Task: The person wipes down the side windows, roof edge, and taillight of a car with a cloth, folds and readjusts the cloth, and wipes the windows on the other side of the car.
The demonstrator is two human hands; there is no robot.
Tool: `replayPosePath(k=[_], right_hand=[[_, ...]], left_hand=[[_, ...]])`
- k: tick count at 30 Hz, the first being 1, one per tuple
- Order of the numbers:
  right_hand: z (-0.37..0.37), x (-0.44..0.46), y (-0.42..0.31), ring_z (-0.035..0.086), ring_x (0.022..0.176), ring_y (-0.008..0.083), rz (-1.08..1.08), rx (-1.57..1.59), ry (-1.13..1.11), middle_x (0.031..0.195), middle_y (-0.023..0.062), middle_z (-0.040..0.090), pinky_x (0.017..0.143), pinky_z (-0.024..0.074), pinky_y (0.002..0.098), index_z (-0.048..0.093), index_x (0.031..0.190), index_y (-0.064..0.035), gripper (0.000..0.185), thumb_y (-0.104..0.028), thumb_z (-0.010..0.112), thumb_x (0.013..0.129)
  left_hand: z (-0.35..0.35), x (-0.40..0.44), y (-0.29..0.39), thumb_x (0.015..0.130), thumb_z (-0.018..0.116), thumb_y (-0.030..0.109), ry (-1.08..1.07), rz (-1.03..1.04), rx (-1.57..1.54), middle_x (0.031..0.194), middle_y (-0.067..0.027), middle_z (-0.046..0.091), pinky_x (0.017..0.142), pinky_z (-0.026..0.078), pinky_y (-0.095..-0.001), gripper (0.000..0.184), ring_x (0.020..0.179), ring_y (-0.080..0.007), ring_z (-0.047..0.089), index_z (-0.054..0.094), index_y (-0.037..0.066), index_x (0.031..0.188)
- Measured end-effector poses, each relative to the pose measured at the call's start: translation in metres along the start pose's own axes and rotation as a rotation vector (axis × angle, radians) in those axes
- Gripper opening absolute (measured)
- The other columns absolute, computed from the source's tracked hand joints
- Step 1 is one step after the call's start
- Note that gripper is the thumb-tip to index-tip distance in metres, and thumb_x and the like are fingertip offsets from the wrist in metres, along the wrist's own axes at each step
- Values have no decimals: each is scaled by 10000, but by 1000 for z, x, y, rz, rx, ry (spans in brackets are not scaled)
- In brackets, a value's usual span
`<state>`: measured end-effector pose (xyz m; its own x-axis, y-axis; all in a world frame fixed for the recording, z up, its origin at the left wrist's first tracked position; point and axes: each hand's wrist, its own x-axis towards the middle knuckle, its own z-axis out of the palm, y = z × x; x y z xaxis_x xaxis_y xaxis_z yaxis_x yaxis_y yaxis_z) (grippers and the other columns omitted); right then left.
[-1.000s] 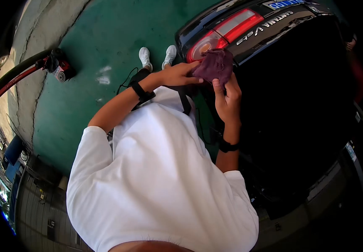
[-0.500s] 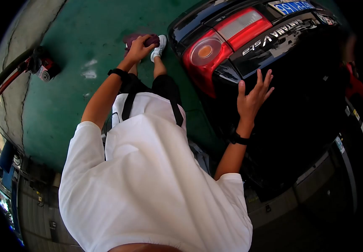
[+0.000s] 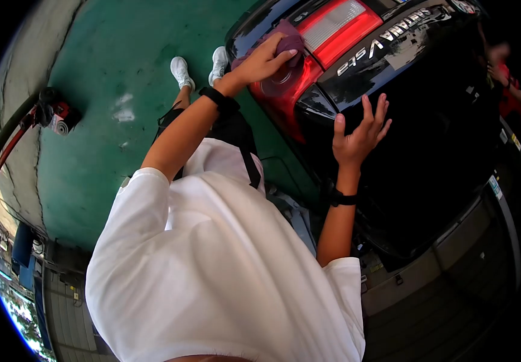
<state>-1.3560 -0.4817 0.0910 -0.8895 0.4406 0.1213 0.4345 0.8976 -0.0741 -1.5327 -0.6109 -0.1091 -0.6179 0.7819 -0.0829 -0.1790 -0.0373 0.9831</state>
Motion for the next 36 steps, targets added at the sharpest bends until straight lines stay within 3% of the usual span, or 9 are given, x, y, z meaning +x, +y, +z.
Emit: replayPosePath(k=[2, 5, 8, 13, 18, 20, 28, 32, 36], right_hand=[[-1, 0, 1, 303, 1488, 382, -2, -3, -7, 1603, 144, 343, 1169, 142, 660, 473, 1450, -136, 633, -510, 562, 947], [-1, 0, -2, 310, 1486, 371, 6, -13, 4, 1603, 143, 338, 1170, 145, 654, 479, 1442, -139, 621, -501, 567, 946], [1, 2, 0, 315, 1483, 368, 2, -26, 9, 1602, 144, 336, 1169, 149, 652, 479, 1440, -141, 615, -499, 565, 948], [-2, 2, -4, 320, 1479, 369, 2, -28, 3, 1600, 148, 337, 1168, 157, 649, 477, 1439, -143, 605, -490, 561, 952], [-3, 3, -6, 322, 1478, 369, 1, -31, -3, 1599, 151, 336, 1168, 162, 647, 474, 1440, -147, 597, -489, 554, 957], [-4, 0, -4, 321, 1479, 370, 2, -40, -7, 1600, 150, 335, 1169, 161, 648, 470, 1443, -149, 598, -486, 554, 956], [-2, 1, -3, 308, 1487, 358, 5, -51, -7, 1605, 144, 325, 1176, 147, 651, 453, 1456, -151, 603, -467, 556, 953], [-1, 1, -3, 297, 1494, 340, 4, -39, 1, 1601, 127, 334, 1171, 144, 662, 454, 1456, -160, 599, -456, 569, 948], [-1, 2, -3, 307, 1488, 341, 0, -30, 9, 1601, 120, 337, 1169, 149, 664, 458, 1457, -173, 605, -443, 595, 933]], left_hand=[[-5, 12, -14, 1011, 563, 385, -45, 53, 46, 1169, -235, 565, 982, 432, -414, 471, 1125, -365, 557, 498, 6, 1283], [-20, 4, -48, 1041, 497, 430, -79, -213, 88, 1341, -214, 482, 1086, 375, -407, 552, 1248, -357, 484, 446, 44, 1431], [-30, -1, -56, 1046, 446, 481, -100, -361, 188, 1353, -222, 489, 1099, 361, -419, 571, 1268, -368, 478, 473, 37, 1404], [-33, 0, -45, 1022, 489, 495, -72, -258, 157, 1210, -271, 583, 1027, 413, -441, 539, 1174, -419, 531, 579, 39, 1294], [-18, -19, 18, 1021, 510, 477, -186, -234, 9, 1240, -207, 588, 1016, 427, -406, 543, 1196, -361, 551, 567, 26, 1318], [-13, -33, 35, 1013, 533, 475, -228, -21, -5, 1264, -208, 569, 1037, 419, -406, 552, 1210, -358, 548, 561, 16, 1319], [-12, -46, -11, 1006, 511, 493, -96, -174, 267, 1274, -259, 515, 999, 450, -476, 621, 1149, -447, 561, 491, -20, 1356], [-22, 3, -62, 1005, 464, 523, -98, -307, 440, 1242, -366, 574, 1014, 447, -511, 660, 1161, -511, 556, 470, -33, 1361], [-17, 18, -4, 968, 516, 553, -145, -305, 328, 1113, -351, 652, 953, 475, -523, 650, 1085, -518, 608, 480, -20, 1272]])
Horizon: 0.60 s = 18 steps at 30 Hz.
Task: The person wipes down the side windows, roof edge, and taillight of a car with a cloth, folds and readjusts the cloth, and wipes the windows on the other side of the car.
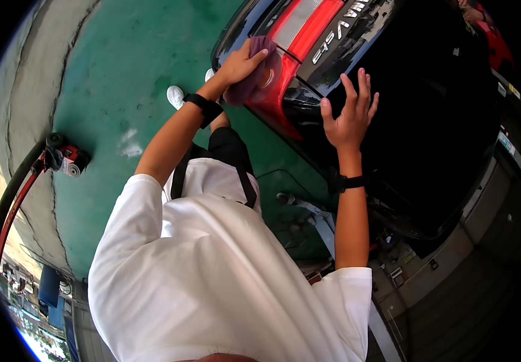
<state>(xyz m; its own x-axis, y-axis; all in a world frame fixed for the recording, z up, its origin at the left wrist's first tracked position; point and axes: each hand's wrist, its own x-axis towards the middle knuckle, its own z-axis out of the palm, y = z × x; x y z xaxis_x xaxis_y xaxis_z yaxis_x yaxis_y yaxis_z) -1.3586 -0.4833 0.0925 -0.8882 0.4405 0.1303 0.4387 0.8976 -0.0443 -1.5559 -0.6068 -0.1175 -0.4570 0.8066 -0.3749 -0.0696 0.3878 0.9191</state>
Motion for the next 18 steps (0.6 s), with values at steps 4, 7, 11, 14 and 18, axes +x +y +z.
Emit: replayPosePath(k=[4, 7, 11, 14, 18], right_hand=[[0, -1, 0, 321, 1480, 347, -4, -3, 12, 1599, 123, 339, 1168, 163, 658, 471, 1451, -168, 607, -450, 599, 929], [0, 0, 0, 327, 1478, 346, -8, -5, 15, 1598, 124, 342, 1167, 169, 657, 474, 1449, -169, 604, -454, 596, 931], [2, -1, 2, 335, 1474, 342, -14, -4, 27, 1595, 123, 347, 1169, 171, 654, 476, 1449, -177, 601, -460, 592, 932], [1, -3, 2, 341, 1472, 338, -10, -5, 35, 1596, 114, 350, 1173, 170, 646, 482, 1446, -183, 596, -464, 591, 932], [1, 0, 0, 348, 1470, 326, -6, 6, 49, 1595, 93, 360, 1179, 170, 635, 494, 1437, -198, 583, -466, 594, 929]], left_hand=[[1, -53, 67, 930, 646, 486, -46, 318, -215, 984, -274, 648, 813, 479, -494, 549, 928, -481, 618, 520, 23, 1198], [14, -77, 56, 933, 657, 453, 15, 347, -142, 973, -254, 639, 778, 479, -485, 499, 910, -474, 604, 530, 10, 1124], [28, -88, 4, 963, 617, 441, 224, 179, -124, 955, -278, 654, 779, 494, -510, 493, 928, -502, 617, 509, -10, 1133], [34, -92, -49, 986, 583, 432, 243, -88, -58, 966, -329, 655, 811, 497, -544, 511, 951, -530, 624, 465, -32, 1164], [37, -105, -21, 1003, 554, 428, 238, -147, -72, 975, -386, 641, 838, 493, -570, 553, 952, -560, 625, 401, -67, 1196]])
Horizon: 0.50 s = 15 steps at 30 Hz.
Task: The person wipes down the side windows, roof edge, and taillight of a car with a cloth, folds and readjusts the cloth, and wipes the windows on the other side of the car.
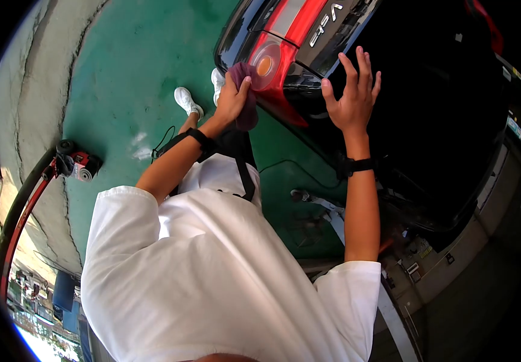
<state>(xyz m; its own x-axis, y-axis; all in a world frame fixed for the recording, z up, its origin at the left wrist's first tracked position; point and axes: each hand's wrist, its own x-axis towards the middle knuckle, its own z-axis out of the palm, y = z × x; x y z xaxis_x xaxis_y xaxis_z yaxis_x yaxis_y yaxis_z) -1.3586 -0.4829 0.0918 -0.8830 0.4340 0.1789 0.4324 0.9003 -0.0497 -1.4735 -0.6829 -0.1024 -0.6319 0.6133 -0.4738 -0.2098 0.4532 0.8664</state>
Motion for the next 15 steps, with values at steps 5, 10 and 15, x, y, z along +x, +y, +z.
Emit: replayPosePath(k=[5, 10, 15], right_hand=[[2, 1, 1, 354, 1469, 319, -4, -3, 17, 1588, 82, 373, 1174, 185, 634, 496, 1435, -211, 582, -466, 604, 923], [3, 2, 0, 362, 1465, 313, -8, -2, 32, 1584, 75, 380, 1168, 197, 639, 499, 1431, -213, 582, -468, 609, 919], [3, 1, 1, 361, 1464, 310, -14, 2, 33, 1581, 76, 383, 1165, 196, 646, 507, 1422, -207, 575, -467, 610, 919]], left_hand=[[2, -21, 74, 953, 659, 352, -61, 399, -150, 950, -297, 627, 809, 504, -498, 453, 964, -502, 619, 493, -17, 1157], [1, 6, 64, 948, 667, 361, -29, 497, -84, 934, -312, 620, 747, 490, -505, 437, 920, -514, 603, 521, -29, 1082], [-4, 50, -34, 983, 602, 385, 45, 119, 89, 1037, -342, 636, 798, 489, -544, 430, 968, -539, 597, 507, -5, 1134]])
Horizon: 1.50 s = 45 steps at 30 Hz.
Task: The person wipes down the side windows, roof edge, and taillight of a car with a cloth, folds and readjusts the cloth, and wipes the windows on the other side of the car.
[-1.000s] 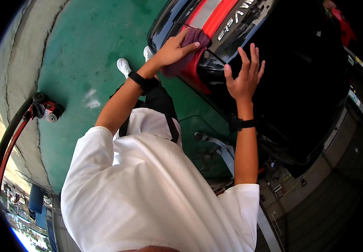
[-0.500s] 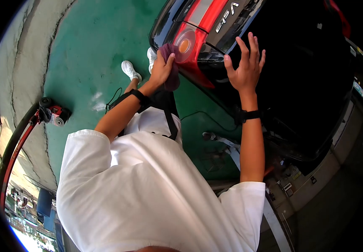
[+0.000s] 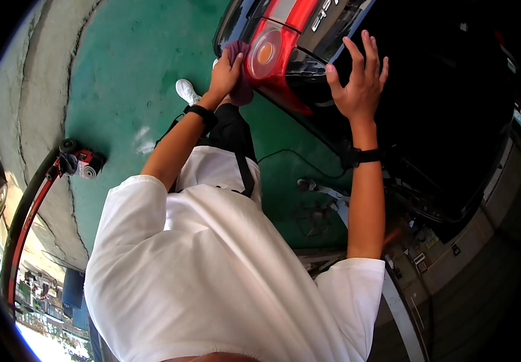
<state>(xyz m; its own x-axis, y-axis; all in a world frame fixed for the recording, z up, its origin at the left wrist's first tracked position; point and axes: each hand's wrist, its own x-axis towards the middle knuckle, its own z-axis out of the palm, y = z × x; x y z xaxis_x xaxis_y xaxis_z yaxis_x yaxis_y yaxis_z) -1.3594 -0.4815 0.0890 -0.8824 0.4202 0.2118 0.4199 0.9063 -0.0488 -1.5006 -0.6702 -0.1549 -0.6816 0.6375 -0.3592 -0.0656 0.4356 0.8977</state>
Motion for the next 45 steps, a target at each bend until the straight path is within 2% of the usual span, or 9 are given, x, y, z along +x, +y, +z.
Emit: replayPosePath(k=[6, 13, 15, 20, 25, 28, 33, 41, 45], right_hand=[[1, -2, 1, 341, 1474, 316, 1, -10, -23, 1590, 78, 364, 1168, 186, 648, 492, 1431, -199, 589, -466, 613, 919], [0, -2, 3, 321, 1485, 322, 22, -3, -57, 1594, 94, 352, 1175, 161, 646, 487, 1430, -192, 589, -464, 603, 921], [-1, -1, 1, 320, 1486, 324, 14, -6, -57, 1593, 97, 357, 1174, 158, 648, 489, 1428, -182, 587, -455, 599, 921], [0, -2, 1, 324, 1484, 326, 24, -11, -61, 1588, 111, 365, 1178, 164, 635, 500, 1419, -157, 574, -434, 585, 924], [1, -1, 0, 336, 1474, 361, 12, -13, -56, 1581, 140, 375, 1176, 174, 625, 495, 1422, -144, 580, -450, 570, 935], [0, -1, 1, 337, 1472, 369, 14, -11, -66, 1581, 157, 375, 1178, 169, 622, 487, 1427, -124, 600, -459, 566, 936], [0, -1, 1, 324, 1475, 384, 21, -9, -91, 1588, 173, 358, 1182, 160, 618, 478, 1432, -104, 615, -452, 566, 932], [1, 0, 0, 330, 1472, 382, 9, -6, -66, 1586, 174, 360, 1173, 175, 622, 486, 1428, -92, 615, -462, 559, 943], [1, -1, 0, 330, 1473, 380, 12, 1, -69, 1585, 173, 361, 1174, 174, 619, 487, 1428, -93, 611, -454, 560, 941]], left_hand=[[8, 43, -175, 941, 644, 449, -61, -258, -163, 1318, -268, 597, 1041, 452, -428, 668, 1246, -404, 581, 434, 9, 1397], [-45, 95, -147, 961, 661, 436, -74, -326, -279, 1357, -189, 576, 1041, 448, -388, 673, 1235, -280, 564, 412, 17, 1424], [-45, 115, -168, 958, 663, 437, -91, -201, -190, 1244, -163, 607, 886, 537, -386, 705, 1108, -236, 616, 346, 62, 1464], [-23, 93, -159, 1029, 537, 401, -285, -772, -459, 971, -79, 557, 510, 490, -266, 604, 713, -148, 578, 180, 266, 1497], [45, 9, -164, 1051, 437, 488, -249, -1063, -792, 1053, -77, 589, 573, 479, -302, 424, 769, -201, 575, 312, 271, 1393], [91, -40, -140, 1039, 476, 470, -133, -988, -995, 1387, -39, 511, 633, 489, -383, 634, 1044, -237, 561, 147, 344, 1566], [77, -20, -141, 990, 641, 253, 249, -586, -1016, 1409, -92, 529, 1082, 418, -360, 615, 1269, -223, 530, 352, 70, 1501], [15, 73, -151, 928, 710, 411, 191, -455, -475, 1304, -124, 590, 1023, 442, -356, 646, 1191, -228, 569, 455, 42, 1393], [49, 29, -131, 1011, 581, 387, 293, -411, -807, 1461, -111, 450, 1092, 383, -369, 678, 1317, -234, 467, 290, 56, 1527]])
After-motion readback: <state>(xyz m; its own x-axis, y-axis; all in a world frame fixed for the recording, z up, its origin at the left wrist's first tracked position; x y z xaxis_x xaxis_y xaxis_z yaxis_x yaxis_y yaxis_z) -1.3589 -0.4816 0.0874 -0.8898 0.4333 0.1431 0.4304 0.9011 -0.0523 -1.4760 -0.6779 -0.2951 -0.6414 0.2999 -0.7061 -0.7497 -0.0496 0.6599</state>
